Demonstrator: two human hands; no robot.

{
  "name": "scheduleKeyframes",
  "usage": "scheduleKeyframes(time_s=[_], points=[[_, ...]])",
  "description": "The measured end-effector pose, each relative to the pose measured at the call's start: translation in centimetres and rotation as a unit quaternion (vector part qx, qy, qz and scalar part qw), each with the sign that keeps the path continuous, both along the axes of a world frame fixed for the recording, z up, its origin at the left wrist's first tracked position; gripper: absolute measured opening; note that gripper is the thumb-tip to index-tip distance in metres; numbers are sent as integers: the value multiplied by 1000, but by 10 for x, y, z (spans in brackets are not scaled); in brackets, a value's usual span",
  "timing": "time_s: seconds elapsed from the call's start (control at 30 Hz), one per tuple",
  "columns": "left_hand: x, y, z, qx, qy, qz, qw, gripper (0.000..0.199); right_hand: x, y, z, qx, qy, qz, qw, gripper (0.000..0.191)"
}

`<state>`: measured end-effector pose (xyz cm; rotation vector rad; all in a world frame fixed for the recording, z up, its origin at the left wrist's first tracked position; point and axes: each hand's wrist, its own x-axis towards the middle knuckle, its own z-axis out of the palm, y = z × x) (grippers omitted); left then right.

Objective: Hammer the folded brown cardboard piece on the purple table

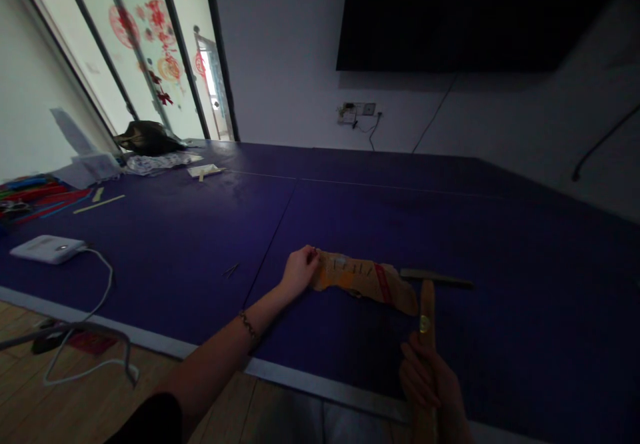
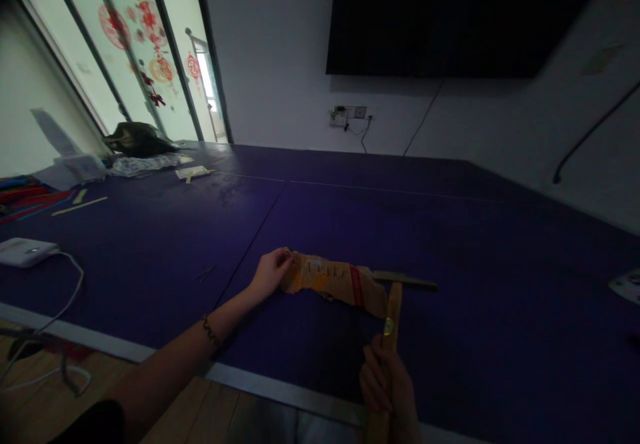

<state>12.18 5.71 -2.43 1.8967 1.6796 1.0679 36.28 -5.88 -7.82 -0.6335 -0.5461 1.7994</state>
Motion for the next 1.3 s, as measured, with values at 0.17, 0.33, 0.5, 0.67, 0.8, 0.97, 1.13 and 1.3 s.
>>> scheduleKeyframes(time_s=[0.17, 0.33, 0.5, 0.67, 0.8, 0.97, 1.13, 1.3], points=[[25, 7, -12, 9, 38, -17, 999, 12, -1, -1, -3, -29, 23, -31, 999, 21], [26, 8, -23, 11, 43, -28, 999, 12, -1, -4, -5, -37, 10, -39, 999, 18], [25, 10, -31, 16, 50, -31, 998, 11, 5, -1, -14, -4, 11, 1, 1000, 18], [25, 10, -34, 25, 53, -34, 998, 11, 10, 2, -17, 37, 34, 38, 998, 16], [26, 10, -34, 34, 54, -35, 997, 12, 5, 1, -12, 6, 7, -11, 1000, 15], [25, 11, -33, 47, 56, -49, 996, 13, -16, -3, 16, 0, -96, -78, 992, 24], [25, 10, -33, 72, 62, -71, 993, 11, -55, -13, 70, -11, -226, -102, 969, 28], [24, 9, -33, 79, 41, -78, 993, 10, -87, -7, 84, -9, -322, -14, 947, 26]])
